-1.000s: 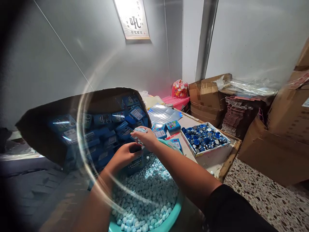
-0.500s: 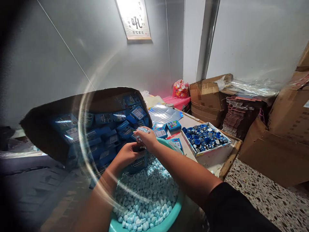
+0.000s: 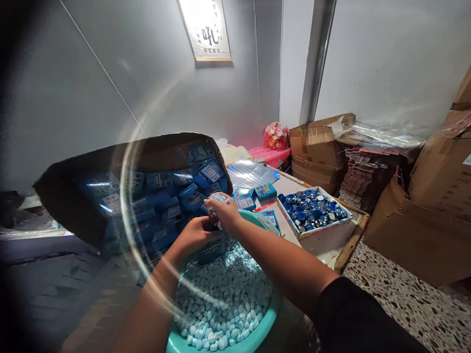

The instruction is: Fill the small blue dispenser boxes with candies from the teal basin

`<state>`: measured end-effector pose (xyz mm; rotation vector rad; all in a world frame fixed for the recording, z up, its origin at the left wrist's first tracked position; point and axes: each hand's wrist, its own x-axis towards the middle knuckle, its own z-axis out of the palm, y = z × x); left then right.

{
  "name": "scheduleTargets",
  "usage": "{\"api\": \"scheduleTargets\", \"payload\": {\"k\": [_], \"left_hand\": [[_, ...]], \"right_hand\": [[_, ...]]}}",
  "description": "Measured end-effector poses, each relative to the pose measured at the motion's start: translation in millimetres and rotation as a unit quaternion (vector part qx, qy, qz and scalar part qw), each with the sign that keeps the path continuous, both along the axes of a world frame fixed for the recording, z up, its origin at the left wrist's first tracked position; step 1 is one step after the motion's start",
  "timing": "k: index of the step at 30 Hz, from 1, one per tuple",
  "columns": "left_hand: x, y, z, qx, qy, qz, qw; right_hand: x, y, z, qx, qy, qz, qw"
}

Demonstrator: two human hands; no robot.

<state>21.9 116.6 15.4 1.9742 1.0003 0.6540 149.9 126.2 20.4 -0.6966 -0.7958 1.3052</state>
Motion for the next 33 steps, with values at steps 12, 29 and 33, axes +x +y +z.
{"api": "scheduleTargets", "payload": {"k": [12,29,33], "left_hand": [[-1.4,3.8,-5.8,0.004,-0.012,-0.003,1.0],[-0.4,5.1,-9.3,0.016,-0.005,-0.015,1.0],[-0.3,2.7,-5.2,0.02,0.005,-0.009,1.0]], "right_hand": [[-1.1,-2.1,1.3,-0.014,0.02,0.005,1.0],[-3.9,-5.0,2.1,-0.005,0.025,-0.009,1.0],[-4.7,-3.3,0.2,-0.017,0.043,-0.01,0.999]]}}
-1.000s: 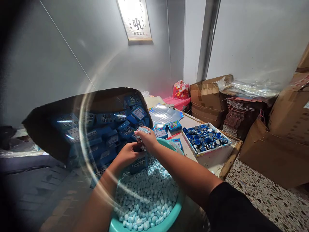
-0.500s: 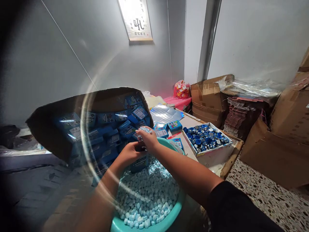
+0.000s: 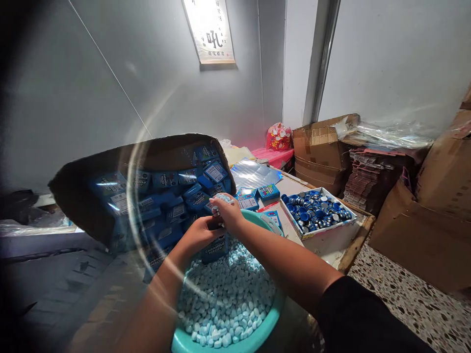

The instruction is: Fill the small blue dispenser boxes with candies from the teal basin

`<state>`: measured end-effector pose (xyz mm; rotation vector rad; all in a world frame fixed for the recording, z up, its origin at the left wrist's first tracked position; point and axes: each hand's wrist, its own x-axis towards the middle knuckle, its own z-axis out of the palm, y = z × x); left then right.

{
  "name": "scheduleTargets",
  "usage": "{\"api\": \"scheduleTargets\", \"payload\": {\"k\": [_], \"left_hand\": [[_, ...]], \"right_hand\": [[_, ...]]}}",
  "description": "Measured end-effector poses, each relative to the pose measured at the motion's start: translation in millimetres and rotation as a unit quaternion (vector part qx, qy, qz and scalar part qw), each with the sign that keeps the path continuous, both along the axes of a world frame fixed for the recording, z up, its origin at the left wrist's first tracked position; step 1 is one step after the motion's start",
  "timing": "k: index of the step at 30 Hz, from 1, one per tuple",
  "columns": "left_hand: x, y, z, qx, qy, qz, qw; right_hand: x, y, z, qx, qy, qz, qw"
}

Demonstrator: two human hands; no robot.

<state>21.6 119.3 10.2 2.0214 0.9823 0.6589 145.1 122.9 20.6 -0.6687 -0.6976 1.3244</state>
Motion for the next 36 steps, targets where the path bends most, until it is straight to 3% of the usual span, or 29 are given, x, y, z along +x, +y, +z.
{"api": "scheduleTargets", "payload": {"k": [7,14,26,36], "left_hand": [[-0.9,-0.3,3.5,-0.004,0.015,0.012,1.0],[-3.2,-0.7,5.1,-0.031,0.009,0.017,0.999],[-6.4,-7.5,13.5,-0.059,-0.009,-0.032,0.998],[-9.5,-5.1,12.4,0.004,0.023,-0.006,1.0]], "right_hand": [[0.3,2.9,-3.2,-0.032,0.015,0.006,0.999],[-3.0,-2.7,0.6,-0.018,0.002,0.012,1.0],[-3.8,-5.1,0.4,-0.017,-0.016,0.007,1.0],[-0.2,0.7,-1.8,-0.005,-0.002,-0.006,1.0]]}}
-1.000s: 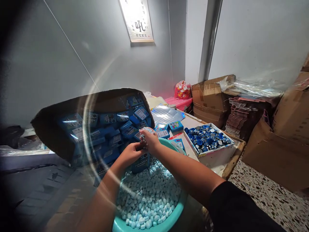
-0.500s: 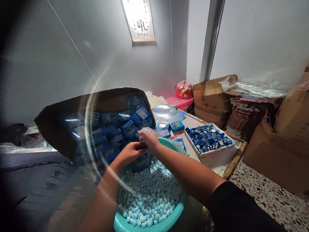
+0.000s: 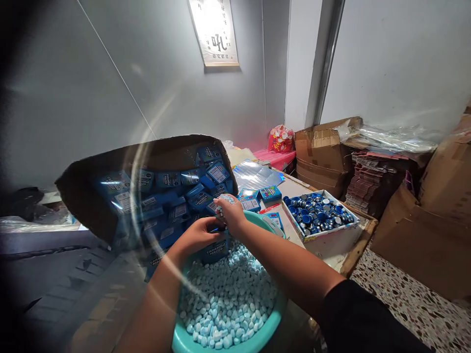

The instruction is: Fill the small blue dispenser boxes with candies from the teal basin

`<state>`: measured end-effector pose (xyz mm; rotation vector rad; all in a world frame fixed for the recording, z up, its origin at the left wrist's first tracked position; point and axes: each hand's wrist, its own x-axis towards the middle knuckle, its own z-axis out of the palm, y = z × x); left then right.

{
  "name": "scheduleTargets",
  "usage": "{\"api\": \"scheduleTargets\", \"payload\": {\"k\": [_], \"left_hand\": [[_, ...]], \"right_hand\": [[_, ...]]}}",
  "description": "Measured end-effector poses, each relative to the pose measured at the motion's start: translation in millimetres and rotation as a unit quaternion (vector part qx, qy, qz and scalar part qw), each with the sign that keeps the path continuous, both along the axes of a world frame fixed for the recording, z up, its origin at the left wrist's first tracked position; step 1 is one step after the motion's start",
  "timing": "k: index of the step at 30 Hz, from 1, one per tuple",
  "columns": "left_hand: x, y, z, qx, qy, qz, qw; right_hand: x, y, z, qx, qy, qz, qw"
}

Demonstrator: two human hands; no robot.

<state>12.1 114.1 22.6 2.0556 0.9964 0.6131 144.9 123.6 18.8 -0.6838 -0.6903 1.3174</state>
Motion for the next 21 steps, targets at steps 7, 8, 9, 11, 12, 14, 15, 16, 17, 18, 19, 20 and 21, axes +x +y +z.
{"api": "scheduleTargets", "payload": {"k": [7,8,9,11,12,14,15,16,17,18,19,20,21], "left_hand": [[0.0,1.4,-0.6,0.018,0.008,-0.022,1.0],[-0.5,1.8,-0.7,0.022,0.011,-0.023,0.999],[-1.1,2.2,-0.8,0.025,0.012,-0.022,0.999],[-1.9,2.9,-1.4,0.03,0.016,-0.019,0.999],[-2.2,3.2,-1.9,0.031,0.019,-0.016,0.999],[-2.3,3.9,-3.2,0.031,0.023,-0.013,0.999],[-2.2,4.1,-3.8,0.031,0.023,-0.012,0.999],[-2.0,4.4,-4.4,0.032,0.023,-0.012,0.999],[-1.7,4.5,-4.9,0.032,0.022,-0.012,0.999],[-1.4,4.6,-5.3,0.033,0.02,-0.012,0.999],[-1.1,4.6,-5.5,0.034,0.018,-0.011,0.999],[-0.9,4.6,-5.7,0.035,0.017,-0.01,0.999],[-0.7,4.5,-5.7,0.036,0.015,-0.009,0.999]], "right_hand": [[-0.9,1.6,-3.4,-0.003,0.016,0.0,1.0],[-0.7,2.0,-3.9,-0.007,0.021,0.0,1.0],[-0.5,2.5,-4.4,-0.01,0.025,-0.001,1.0],[-0.2,3.6,-5.1,-0.017,0.029,-0.001,0.999],[-0.2,4.0,-5.3,-0.019,0.028,0.0,0.999],[-0.4,4.3,-5.4,-0.021,0.023,0.002,1.0],[-0.6,4.2,-5.4,-0.019,0.019,0.004,1.0],[-0.9,3.9,-5.3,-0.016,0.015,0.006,1.0],[-1.2,3.5,-5.2,-0.012,0.01,0.007,1.0],[-1.5,3.1,-5.0,-0.009,0.006,0.008,1.0],[-1.7,2.7,-5.0,-0.006,0.002,0.009,1.0],[-1.8,2.4,-4.9,-0.004,0.0,0.01,1.0],[-1.9,2.3,-5.0,-0.003,-0.002,0.01,1.0]]}}
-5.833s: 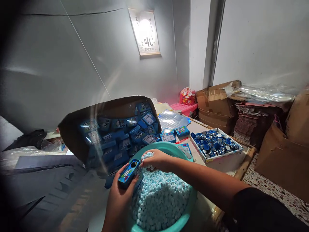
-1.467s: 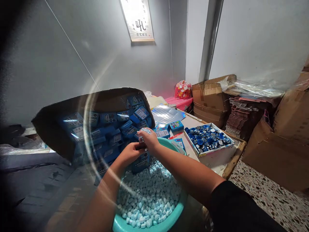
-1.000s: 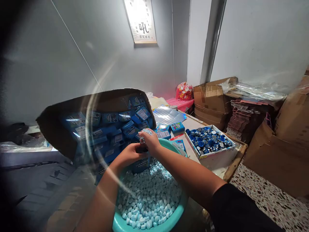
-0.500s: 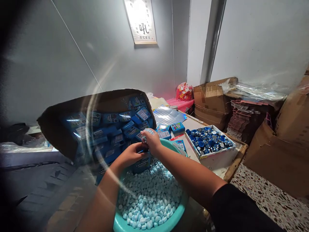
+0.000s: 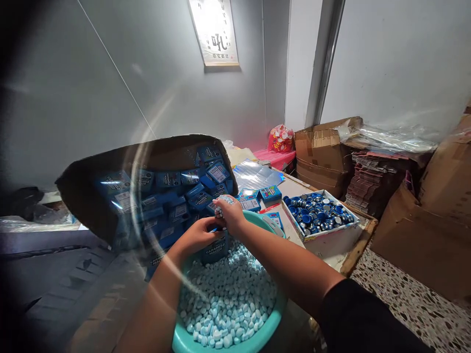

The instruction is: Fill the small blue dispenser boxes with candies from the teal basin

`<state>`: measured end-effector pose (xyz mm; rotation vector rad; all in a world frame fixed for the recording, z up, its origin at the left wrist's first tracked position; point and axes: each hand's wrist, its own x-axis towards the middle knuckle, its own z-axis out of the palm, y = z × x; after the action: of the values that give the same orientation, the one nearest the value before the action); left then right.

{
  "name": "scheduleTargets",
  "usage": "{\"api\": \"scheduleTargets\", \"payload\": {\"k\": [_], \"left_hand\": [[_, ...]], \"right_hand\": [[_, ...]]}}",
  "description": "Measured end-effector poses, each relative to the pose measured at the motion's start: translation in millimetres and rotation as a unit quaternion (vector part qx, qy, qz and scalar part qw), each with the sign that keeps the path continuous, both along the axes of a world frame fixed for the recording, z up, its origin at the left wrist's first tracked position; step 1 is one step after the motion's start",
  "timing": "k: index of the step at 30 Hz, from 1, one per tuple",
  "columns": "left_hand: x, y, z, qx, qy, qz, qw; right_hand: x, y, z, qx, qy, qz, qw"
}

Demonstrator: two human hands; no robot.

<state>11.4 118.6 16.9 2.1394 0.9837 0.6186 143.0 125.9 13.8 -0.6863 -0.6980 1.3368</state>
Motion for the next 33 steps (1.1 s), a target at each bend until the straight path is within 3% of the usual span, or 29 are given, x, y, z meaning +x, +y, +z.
{"api": "scheduleTargets", "payload": {"k": [20,27,33], "left_hand": [[1.6,-3.6,5.1,-0.054,-0.028,0.03,0.998],[-1.2,0.7,-3.3,-0.07,-0.047,0.083,0.993],[1.1,2.7,-4.7,-0.097,-0.063,0.024,0.993]], "right_hand": [[0.0,-0.3,1.1,-0.017,-0.003,0.006,1.0],[0.7,-1.1,1.2,-0.009,-0.005,0.008,1.0],[-2.4,-3.3,-1.5,0.006,-0.03,-0.001,1.0]]}}
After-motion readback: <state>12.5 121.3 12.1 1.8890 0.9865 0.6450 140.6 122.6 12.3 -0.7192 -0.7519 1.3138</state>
